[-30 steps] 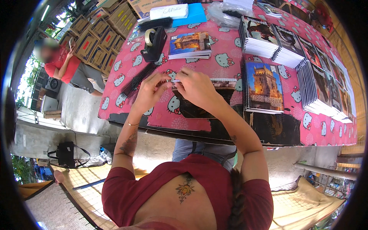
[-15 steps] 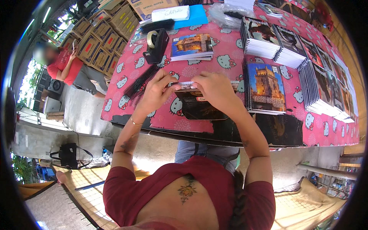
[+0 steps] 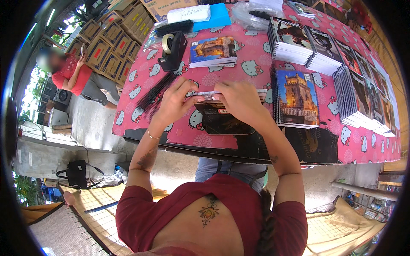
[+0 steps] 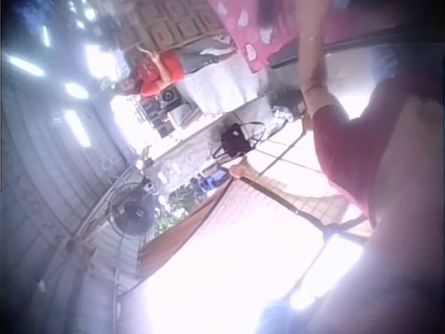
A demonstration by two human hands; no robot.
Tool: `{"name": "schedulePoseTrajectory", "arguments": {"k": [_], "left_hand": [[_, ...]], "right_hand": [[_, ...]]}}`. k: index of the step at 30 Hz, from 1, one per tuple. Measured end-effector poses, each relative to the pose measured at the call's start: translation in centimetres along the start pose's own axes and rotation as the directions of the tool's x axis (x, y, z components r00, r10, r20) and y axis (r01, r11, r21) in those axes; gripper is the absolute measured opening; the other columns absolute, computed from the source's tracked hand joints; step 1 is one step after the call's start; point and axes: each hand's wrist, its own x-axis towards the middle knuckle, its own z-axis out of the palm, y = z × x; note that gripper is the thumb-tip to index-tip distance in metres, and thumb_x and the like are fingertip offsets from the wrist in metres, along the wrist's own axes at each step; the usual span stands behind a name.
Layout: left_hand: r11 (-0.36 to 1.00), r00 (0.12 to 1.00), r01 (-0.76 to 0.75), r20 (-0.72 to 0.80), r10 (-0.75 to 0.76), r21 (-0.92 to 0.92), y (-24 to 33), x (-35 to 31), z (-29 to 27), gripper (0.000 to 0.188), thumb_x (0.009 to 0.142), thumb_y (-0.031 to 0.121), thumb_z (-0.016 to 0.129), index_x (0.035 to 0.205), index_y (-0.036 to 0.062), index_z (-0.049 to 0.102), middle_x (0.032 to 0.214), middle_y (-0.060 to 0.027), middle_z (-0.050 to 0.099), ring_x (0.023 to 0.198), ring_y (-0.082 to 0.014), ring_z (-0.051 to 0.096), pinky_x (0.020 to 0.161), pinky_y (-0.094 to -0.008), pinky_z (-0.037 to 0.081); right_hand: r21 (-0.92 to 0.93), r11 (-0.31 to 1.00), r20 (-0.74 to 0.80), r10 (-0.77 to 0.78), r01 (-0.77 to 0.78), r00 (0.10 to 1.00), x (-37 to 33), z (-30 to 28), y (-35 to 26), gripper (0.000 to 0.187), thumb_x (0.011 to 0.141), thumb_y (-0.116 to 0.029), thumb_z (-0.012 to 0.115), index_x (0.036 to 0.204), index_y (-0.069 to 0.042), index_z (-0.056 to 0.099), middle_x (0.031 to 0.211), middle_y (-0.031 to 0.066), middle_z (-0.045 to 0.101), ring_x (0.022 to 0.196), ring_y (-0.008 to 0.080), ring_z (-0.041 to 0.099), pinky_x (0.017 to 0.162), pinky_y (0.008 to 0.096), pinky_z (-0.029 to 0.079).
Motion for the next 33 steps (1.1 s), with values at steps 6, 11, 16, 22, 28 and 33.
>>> {"name": "schedulePoseTrajectory", "arguments": {"k": [6, 11, 16, 22, 28, 33], "left_hand": [[0.885, 0.963, 0.131, -0.270, -0.006, 0.447, 3.7, -2.3, 6.2, 0.074, 0.101, 0.054, 0.048, 0.144, -0.0057, 0.045, 0.146, -0.0253, 0.046, 0.135, -0.0435, 0.043, 0.108, -0.0643, 0.029], [0.910, 0.950, 0.128, -0.314, 0.002, 0.395, 3.1, -5.3, 9.3, 0.083, 0.102, 0.058, 0.041, 0.151, -0.0089, 0.035, 0.161, -0.0294, 0.028, 0.152, -0.0473, 0.020, 0.116, -0.0723, 0.006], [0.890, 0.997, 0.072, -0.067, -0.046, 0.451, 4.4, -4.1, 7.1, 0.088, 0.094, 0.054, 0.055, 0.151, -0.0108, 0.033, 0.160, -0.0326, 0.028, 0.150, -0.0494, 0.026, 0.115, -0.0749, 0.007], [0.835, 0.987, 0.068, -0.161, 0.024, 0.547, 3.5, -0.2, 5.0, 0.087, 0.092, 0.050, 0.060, 0.150, -0.0094, 0.035, 0.159, -0.0318, 0.031, 0.150, -0.0472, 0.026, 0.117, -0.0709, 0.009], [0.875, 0.995, 0.042, -0.101, 0.008, 0.482, 4.9, -0.4, 4.8, 0.084, 0.091, 0.044, 0.064, 0.151, -0.0082, 0.036, 0.158, -0.0314, 0.032, 0.151, -0.0431, 0.027, 0.118, -0.0683, 0.013], [0.847, 0.994, -0.098, 0.091, 0.059, 0.522, 6.1, 0.5, 5.0, 0.090, 0.088, 0.049, 0.067, 0.150, -0.0084, 0.036, 0.157, -0.0299, 0.035, 0.151, -0.0423, 0.028, 0.118, -0.0653, 0.018]], "right_hand": [[0.041, 0.998, 0.000, 0.038, -0.038, 0.999, 0.2, 0.2, 0.4, 0.012, 0.091, -0.021, 0.067, 0.095, -0.009, 0.068, 0.084, 0.0112, 0.067, 0.077, 0.0374, 0.064, 0.066, 0.0483, 0.048], [0.048, 0.999, -0.009, -0.013, 0.014, 1.000, 0.6, 0.1, 0.6, 0.013, 0.091, -0.020, 0.066, 0.097, -0.009, 0.069, 0.088, 0.0110, 0.068, 0.079, 0.0370, 0.065, 0.068, 0.0480, 0.049], [-0.062, 0.997, -0.039, -0.048, 0.046, 0.998, -0.8, -0.7, 0.5, 0.016, 0.091, -0.019, 0.066, 0.104, -0.011, 0.071, 0.093, 0.0099, 0.071, 0.085, 0.0341, 0.067, 0.072, 0.0469, 0.050], [-0.045, 0.998, 0.043, 0.037, -0.035, 0.998, -1.5, -1.3, 0.9, 0.022, 0.090, -0.017, 0.068, 0.111, -0.013, 0.072, 0.098, 0.0108, 0.072, 0.090, 0.0347, 0.068, 0.077, 0.0455, 0.051], [0.040, 0.999, 0.043, 0.032, -0.034, 0.999, -1.3, -1.5, 1.8, 0.025, 0.090, -0.016, 0.068, 0.115, -0.013, 0.072, 0.094, 0.0127, 0.072, 0.092, 0.0359, 0.068, 0.077, 0.0479, 0.052], [0.074, 0.995, 0.033, 0.060, -0.062, 0.998, -1.4, -1.7, 2.3, 0.030, 0.089, -0.017, 0.069, 0.120, -0.014, 0.070, 0.094, 0.0146, 0.072, 0.092, 0.0370, 0.067, 0.077, 0.0492, 0.052]]}}
